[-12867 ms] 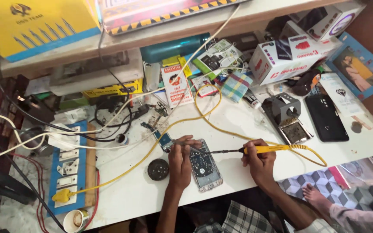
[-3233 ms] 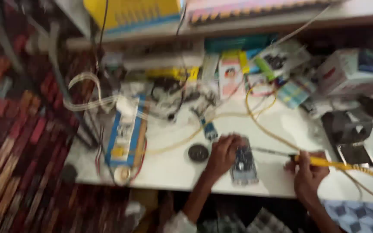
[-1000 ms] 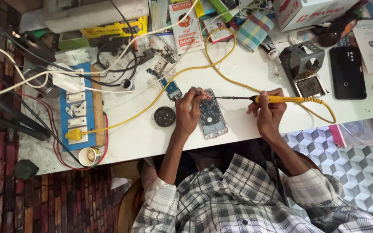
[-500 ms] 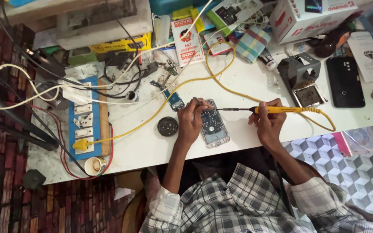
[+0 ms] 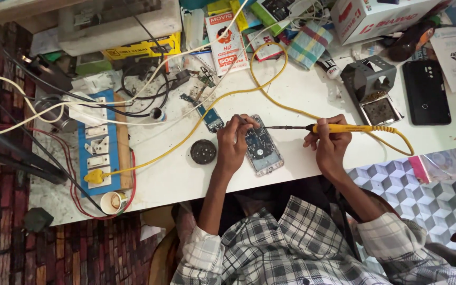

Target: The person uses a soldering iron and solder wire to work on a circuit board placed on a white table. They repeatedly apply heat and solder to specific points on the board while holding it steady with the other hand.

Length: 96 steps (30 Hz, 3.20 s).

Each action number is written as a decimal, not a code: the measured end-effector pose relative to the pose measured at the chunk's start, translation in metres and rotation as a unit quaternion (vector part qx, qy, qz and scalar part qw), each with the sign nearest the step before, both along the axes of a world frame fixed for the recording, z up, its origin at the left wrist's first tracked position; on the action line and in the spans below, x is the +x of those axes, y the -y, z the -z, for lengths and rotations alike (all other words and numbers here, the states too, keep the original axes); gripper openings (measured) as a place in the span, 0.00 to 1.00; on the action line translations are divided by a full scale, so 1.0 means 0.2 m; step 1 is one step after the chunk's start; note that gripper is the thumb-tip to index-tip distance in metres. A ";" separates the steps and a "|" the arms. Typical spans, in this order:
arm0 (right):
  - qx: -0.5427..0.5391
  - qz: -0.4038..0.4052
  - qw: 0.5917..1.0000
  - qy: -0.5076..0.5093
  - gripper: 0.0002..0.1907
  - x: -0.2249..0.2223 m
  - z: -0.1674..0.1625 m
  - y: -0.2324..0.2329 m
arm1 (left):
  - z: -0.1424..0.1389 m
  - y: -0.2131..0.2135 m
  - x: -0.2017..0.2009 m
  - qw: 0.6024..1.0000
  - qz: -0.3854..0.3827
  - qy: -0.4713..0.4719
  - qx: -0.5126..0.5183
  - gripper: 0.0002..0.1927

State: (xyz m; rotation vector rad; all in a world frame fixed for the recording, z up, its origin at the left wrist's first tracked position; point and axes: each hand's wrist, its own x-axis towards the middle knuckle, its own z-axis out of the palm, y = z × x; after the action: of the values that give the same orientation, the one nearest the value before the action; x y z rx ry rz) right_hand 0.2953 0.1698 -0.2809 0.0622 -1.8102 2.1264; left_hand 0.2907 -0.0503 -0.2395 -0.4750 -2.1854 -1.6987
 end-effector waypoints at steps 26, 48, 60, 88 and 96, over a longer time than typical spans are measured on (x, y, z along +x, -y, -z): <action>0.007 -0.008 1.000 -0.017 0.12 0.02 -0.02 0.00 | -0.02 0.02 0.06 0.984 -0.169 -0.037 -0.038 0.07; -0.009 -0.015 1.000 -0.019 0.12 0.06 -0.11 0.02 | -0.16 -0.02 -0.07 0.996 0.007 0.033 0.081 0.11; -0.031 -0.014 0.999 -0.011 0.12 0.04 0.10 -0.03 | -0.14 -0.08 -0.07 0.976 0.090 0.037 0.196 0.16; -0.025 -0.012 1.000 -0.003 0.12 0.04 -0.06 0.00 | -0.11 -0.07 -0.07 0.999 -0.018 0.008 0.038 0.11; -0.033 -0.025 0.999 -0.005 0.11 0.04 -0.06 0.01 | -0.02 -0.06 0.01 0.999 -0.025 0.011 0.028 0.09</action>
State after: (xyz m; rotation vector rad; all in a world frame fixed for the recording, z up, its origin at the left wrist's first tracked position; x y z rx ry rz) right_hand 0.3041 0.1684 -0.2690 0.1012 -1.7485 2.2146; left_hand 0.2937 -0.0389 -0.2363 -0.3845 -2.1409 -1.7410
